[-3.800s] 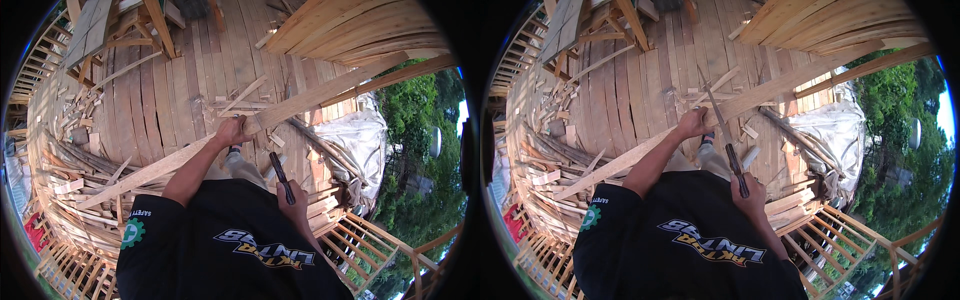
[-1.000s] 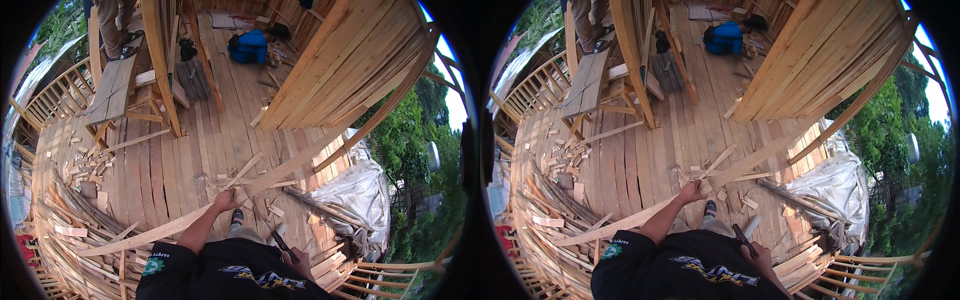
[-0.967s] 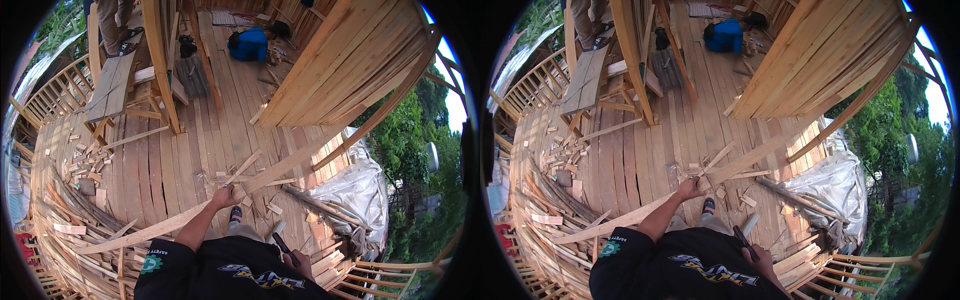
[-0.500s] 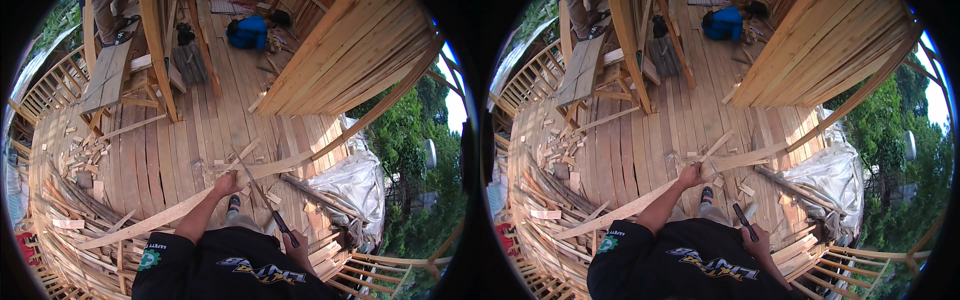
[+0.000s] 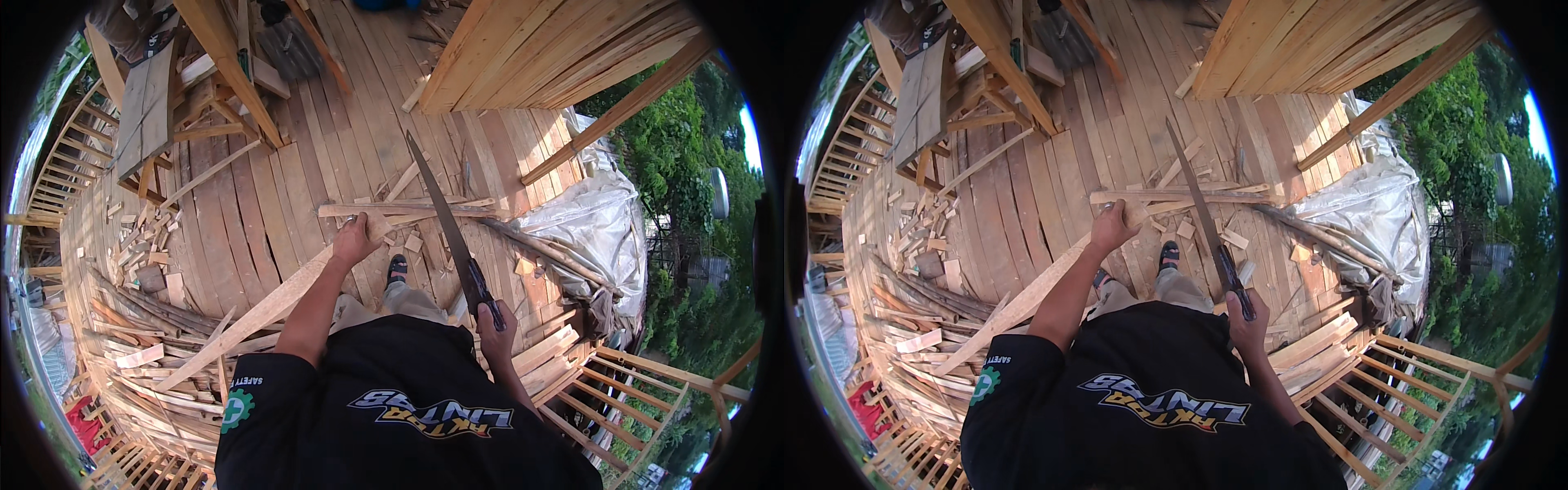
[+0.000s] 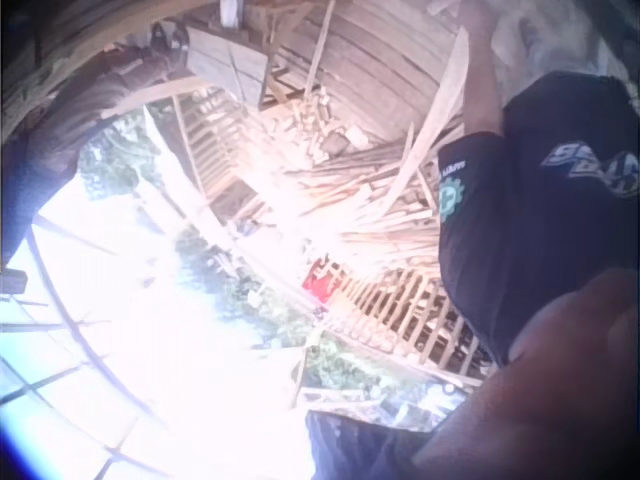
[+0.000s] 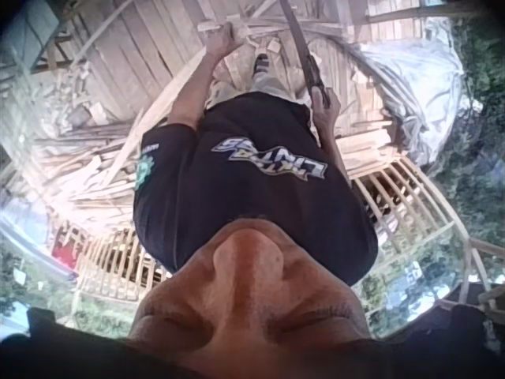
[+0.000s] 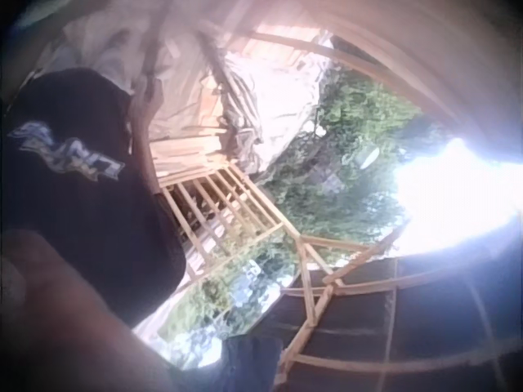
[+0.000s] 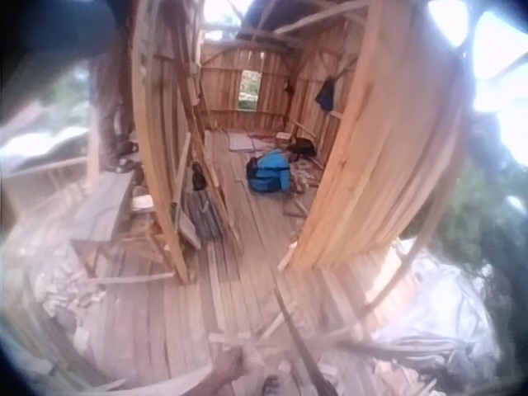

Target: The person picks up a long wooden plank, positions it across several wooden structures, and uses a hand saw to cut through the end of the plank. After sawing, the person places a small wooden block onto a shelf alongside other items.

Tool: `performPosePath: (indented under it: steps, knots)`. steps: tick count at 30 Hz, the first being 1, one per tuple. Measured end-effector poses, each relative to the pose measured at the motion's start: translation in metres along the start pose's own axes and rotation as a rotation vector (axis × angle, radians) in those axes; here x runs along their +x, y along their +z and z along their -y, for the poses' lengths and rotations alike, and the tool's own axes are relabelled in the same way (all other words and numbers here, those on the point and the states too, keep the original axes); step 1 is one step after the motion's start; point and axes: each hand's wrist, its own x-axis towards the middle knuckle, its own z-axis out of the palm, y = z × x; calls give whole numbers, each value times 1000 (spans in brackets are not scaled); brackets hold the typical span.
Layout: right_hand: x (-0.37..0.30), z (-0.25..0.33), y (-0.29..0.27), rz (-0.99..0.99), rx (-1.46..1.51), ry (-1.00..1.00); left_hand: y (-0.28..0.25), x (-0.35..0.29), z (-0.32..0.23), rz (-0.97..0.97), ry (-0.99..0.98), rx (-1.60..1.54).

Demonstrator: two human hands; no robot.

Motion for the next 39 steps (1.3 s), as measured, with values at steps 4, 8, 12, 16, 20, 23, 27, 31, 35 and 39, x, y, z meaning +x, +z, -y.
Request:
performPosePath:
  steps: [4, 8, 12, 16, 20, 23, 27, 31, 35, 39]
  knots:
    - [14, -24, -6, -6, 2, -4, -17, 4, 13, -85, -54, 46]
    - [26, -37, -9, 33, 124, 132, -21, -4, 40, -72, -157, 110]
    - [36, -50, -11, 46, 169, 241, -3, -39, 68, 39, -247, 234]
    - [49, -66, -19, 93, 161, 276, 18, -95, 96, 140, -357, 329]
    - [72, -81, -26, 154, 94, 318, 33, -147, 105, 228, -425, 349]
    - [96, -98, -33, 192, 7, 301, 44, -186, 98, 221, -407, 347]
    - [133, -126, -40, 263, -127, 207, 70, -247, 101, 222, -431, 350]
    - [170, -130, -43, 313, -299, 81, 91, -303, 103, 328, -425, 301]
    - [201, -111, -39, 366, -452, -22, 125, -317, 89, 671, -592, 286]
    - [219, -90, -29, 419, -459, -55, 154, -332, 78, 723, -686, 280]
